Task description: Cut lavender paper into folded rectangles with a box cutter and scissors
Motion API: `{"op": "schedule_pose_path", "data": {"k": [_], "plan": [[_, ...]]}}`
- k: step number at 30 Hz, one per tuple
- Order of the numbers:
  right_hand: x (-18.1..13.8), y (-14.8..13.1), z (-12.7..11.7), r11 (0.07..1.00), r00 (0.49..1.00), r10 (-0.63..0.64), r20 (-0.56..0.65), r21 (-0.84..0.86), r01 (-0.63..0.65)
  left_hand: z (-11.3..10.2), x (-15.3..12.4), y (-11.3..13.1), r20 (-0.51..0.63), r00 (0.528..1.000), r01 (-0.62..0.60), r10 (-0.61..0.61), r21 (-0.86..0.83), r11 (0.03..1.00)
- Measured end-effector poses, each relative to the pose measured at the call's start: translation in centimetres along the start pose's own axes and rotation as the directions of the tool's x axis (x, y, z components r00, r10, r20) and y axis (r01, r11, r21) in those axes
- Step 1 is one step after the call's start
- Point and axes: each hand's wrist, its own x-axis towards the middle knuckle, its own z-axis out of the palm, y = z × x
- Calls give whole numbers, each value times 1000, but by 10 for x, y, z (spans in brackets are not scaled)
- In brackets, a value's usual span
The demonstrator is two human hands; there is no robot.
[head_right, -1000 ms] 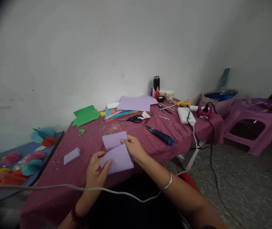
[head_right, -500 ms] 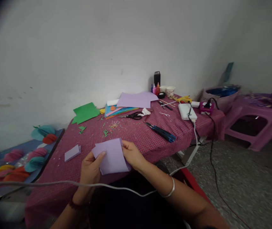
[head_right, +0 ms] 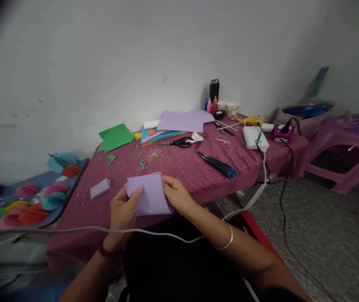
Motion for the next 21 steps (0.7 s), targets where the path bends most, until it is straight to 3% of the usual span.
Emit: {"op": "schedule_pose_path", "data": {"k": [4,9,21], "plan": [[-1,-1,-6,990,991,-105,-80,-100,97,-3,0,-3,16,999,-29,28,52,998],[-4,-10,-6,961,979,-199,-33,-205,189,-5,0,-6,6,999,-53,52,90,995],[-3,-7,4,966,981,-184,-67,-198,168,-3,-3,-9,24,999,-31,30,47,998]]}}
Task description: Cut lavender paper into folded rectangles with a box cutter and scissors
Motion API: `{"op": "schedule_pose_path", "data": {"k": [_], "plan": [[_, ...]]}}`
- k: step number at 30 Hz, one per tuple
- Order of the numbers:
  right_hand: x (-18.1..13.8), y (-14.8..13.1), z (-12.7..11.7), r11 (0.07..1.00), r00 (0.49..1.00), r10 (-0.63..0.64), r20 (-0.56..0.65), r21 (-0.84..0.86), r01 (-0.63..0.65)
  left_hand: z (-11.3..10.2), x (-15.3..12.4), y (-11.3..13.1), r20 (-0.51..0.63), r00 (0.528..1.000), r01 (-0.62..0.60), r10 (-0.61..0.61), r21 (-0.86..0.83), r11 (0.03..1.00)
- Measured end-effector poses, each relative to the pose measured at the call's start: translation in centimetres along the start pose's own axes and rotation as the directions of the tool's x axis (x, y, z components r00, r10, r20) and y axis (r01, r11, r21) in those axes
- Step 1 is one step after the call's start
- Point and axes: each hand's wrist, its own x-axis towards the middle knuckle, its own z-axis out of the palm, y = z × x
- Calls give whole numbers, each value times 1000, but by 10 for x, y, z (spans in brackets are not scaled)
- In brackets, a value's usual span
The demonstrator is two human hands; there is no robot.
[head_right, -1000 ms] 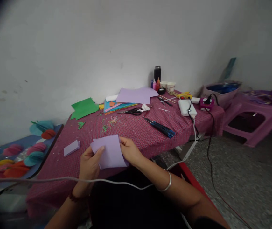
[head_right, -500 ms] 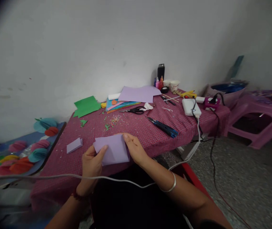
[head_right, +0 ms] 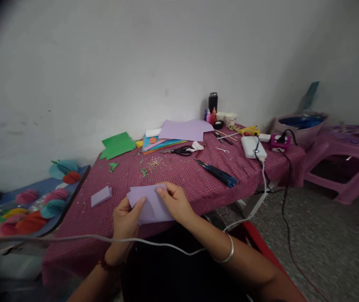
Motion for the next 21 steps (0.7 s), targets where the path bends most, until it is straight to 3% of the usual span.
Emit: {"op": "schedule_pose_path", "data": {"k": [4,10,12,15,18,21], "plan": [[0,0,1,998,999,-29,-35,-58,27,0,0,1,14,1000,16,-16,9,1000],[2,3,-2,998,991,-22,-129,-53,16,5,0,7,-64,992,-110,104,-96,989],[4,2,-3,999,991,-1,-131,-38,-4,3,2,9,12,997,-69,71,-96,993],[5,-1,-6,996,992,-24,-122,-88,13,-6,6,17,159,986,-64,51,77,995],[2,-7,-10,955,990,-138,-40,-270,122,-17,11,35,345,930,-249,126,340,907],[-5,-13,-8,840,952,-224,207,-454,296,-24,11,54,550,821,-474,153,507,720]]}}
